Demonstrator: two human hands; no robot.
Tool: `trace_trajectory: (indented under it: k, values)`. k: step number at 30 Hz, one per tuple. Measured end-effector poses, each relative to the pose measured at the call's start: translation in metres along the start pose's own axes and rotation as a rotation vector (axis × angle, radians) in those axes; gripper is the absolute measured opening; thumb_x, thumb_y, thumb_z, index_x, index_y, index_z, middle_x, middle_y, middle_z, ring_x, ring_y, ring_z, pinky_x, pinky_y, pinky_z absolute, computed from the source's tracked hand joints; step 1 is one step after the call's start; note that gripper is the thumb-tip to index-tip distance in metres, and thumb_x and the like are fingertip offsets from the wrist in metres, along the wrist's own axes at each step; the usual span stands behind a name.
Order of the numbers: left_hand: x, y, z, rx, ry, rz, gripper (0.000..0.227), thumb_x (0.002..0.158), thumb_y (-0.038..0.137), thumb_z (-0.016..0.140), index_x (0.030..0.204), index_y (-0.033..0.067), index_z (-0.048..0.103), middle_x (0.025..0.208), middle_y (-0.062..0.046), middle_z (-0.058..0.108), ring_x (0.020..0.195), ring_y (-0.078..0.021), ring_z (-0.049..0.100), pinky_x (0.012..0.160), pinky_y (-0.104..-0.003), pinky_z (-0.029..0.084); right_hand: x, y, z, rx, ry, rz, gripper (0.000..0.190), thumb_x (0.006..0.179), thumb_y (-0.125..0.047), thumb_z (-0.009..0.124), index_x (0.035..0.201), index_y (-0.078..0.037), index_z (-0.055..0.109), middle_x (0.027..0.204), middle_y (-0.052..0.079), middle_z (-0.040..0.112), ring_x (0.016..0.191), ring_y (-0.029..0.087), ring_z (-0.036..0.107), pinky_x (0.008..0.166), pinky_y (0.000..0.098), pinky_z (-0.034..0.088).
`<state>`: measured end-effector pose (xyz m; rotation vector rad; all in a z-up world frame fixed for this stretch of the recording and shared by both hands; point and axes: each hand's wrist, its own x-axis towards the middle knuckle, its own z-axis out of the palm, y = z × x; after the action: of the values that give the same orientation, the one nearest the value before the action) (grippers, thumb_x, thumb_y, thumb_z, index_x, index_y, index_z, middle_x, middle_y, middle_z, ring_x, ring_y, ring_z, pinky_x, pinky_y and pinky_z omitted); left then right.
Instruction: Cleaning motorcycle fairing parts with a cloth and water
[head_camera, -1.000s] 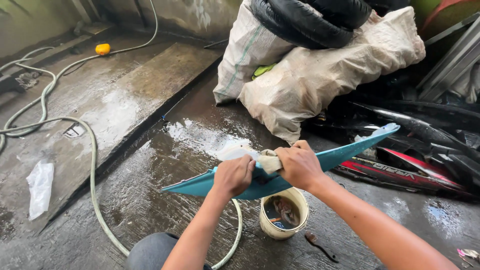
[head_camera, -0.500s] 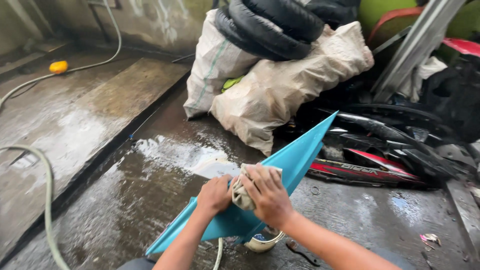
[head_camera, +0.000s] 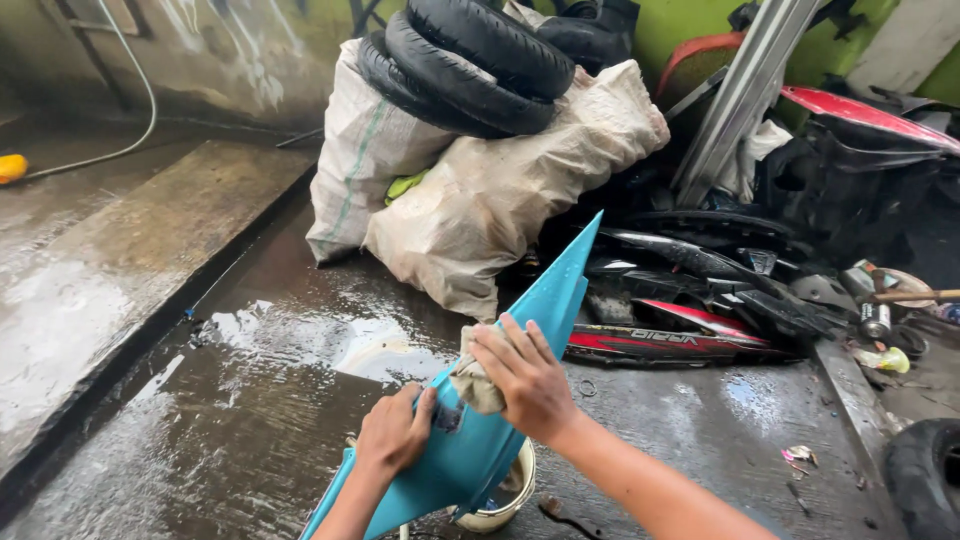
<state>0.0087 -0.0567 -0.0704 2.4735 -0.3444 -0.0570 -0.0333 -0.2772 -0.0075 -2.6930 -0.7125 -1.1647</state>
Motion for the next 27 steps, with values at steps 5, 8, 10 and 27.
trace_trajectory:
  k: [5, 8, 10, 27]
  values:
    - [0.001, -0.006, 0.002, 0.038, -0.049, -0.045, 0.056, 0.101, 0.057, 0.033, 0.086, 0.01, 0.06, 0.074, -0.014, 0.072, 0.066, -0.0333, 0.066, 0.072, -0.05, 0.054, 0.001, 0.04, 0.011, -0.086, 0.064, 0.089, 0.05, 0.084, -0.027, 0.079, 0.13, -0.016, 0.064, 0.145, 0.002, 0.061, 0.143, 0.03, 0.044, 0.124, 0.0528, 0.022]
    - [-0.003, -0.007, 0.001, 0.057, -0.065, -0.065, 0.056, 0.101, 0.057, 0.035, 0.086, 0.0096, 0.061, 0.074, -0.014, 0.071, 0.064, -0.0327, 0.065, 0.07, -0.05, 0.053, 0.004, 0.065, 0.012, -0.131, 0.113, 0.151, 0.046, 0.086, -0.025, 0.077, 0.128, -0.015, 0.063, 0.143, 0.003, 0.062, 0.139, 0.03, 0.047, 0.121, 0.0532, 0.032]
    - [-0.004, -0.01, 0.004, 0.06, -0.069, -0.064, 0.055, 0.101, 0.057, 0.035, 0.085, 0.0098, 0.06, 0.072, -0.013, 0.07, 0.06, -0.0307, 0.063, 0.068, -0.049, 0.053, 0.004, 0.076, 0.007, -0.165, 0.135, 0.174, 0.048, 0.085, -0.025, 0.077, 0.129, -0.013, 0.061, 0.142, 0.003, 0.062, 0.138, 0.03, 0.049, 0.119, 0.0523, 0.036]
    - [-0.018, -0.016, -0.001, 0.436, 0.025, -0.001, 0.079, 0.076, 0.093, 0.058, 0.083, 0.0147, 0.061, 0.062, -0.007, 0.072, 0.043, -0.0214, 0.063, 0.046, -0.033, 0.053, 0.003, 0.167, -0.032, -0.019, 0.216, 0.738, 0.05, 0.083, 0.015, 0.052, 0.125, -0.007, 0.067, 0.136, 0.012, 0.063, 0.1, 0.032, 0.053, 0.085, 0.0381, 0.05]
